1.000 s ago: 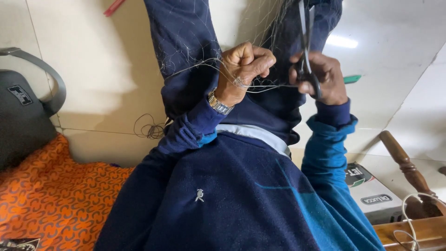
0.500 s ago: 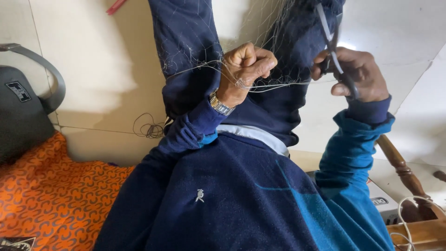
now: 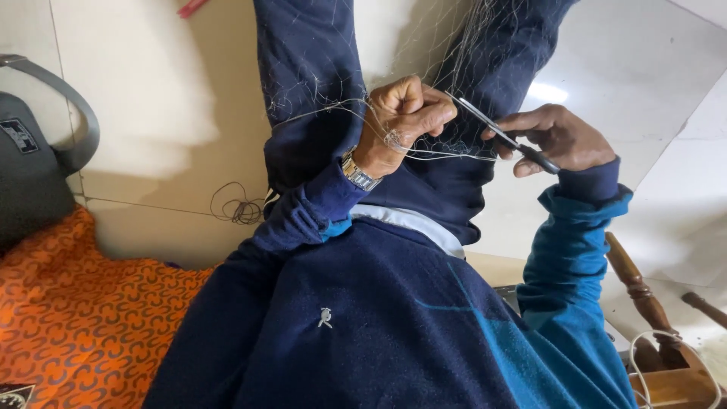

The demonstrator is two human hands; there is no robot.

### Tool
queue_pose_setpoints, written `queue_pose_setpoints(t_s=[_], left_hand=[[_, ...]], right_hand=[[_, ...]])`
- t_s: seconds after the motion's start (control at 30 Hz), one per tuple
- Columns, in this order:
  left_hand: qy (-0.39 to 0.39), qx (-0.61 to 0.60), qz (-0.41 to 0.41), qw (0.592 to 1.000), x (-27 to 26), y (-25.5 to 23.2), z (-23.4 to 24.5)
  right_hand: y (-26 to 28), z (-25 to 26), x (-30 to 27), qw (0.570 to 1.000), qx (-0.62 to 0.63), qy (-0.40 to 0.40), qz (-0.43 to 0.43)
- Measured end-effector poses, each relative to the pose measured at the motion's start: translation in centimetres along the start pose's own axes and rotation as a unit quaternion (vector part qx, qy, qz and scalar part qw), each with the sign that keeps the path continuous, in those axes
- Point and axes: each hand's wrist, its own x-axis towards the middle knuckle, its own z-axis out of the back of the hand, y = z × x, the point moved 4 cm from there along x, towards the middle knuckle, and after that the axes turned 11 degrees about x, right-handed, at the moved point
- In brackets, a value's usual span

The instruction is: The person is repairing a fishing net by using scissors to cut and trim threads while sitting on the floor.

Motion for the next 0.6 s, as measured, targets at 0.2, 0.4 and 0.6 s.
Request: queue_pose_setpoints(t_s=[0.2,0.4,0.6], left_hand=[[0.004,-0.012,0.021,1.0,0.0,-0.1,0.0],[0.004,-0.058,0.054,0.997,-0.2,-0.2,0.0],[0.005,-0.096,0.06,0.994,-0.2,0.0,0.0]], right_hand=[[0.6,0.2,0.1,0.999,-0.037,0.022,0.024],[1.2,0.9,0.3,0.992,-0.121,0.009,-0.022],[2.4,0.7,1.2,0.987,-0.153,-0.007,-0.038]])
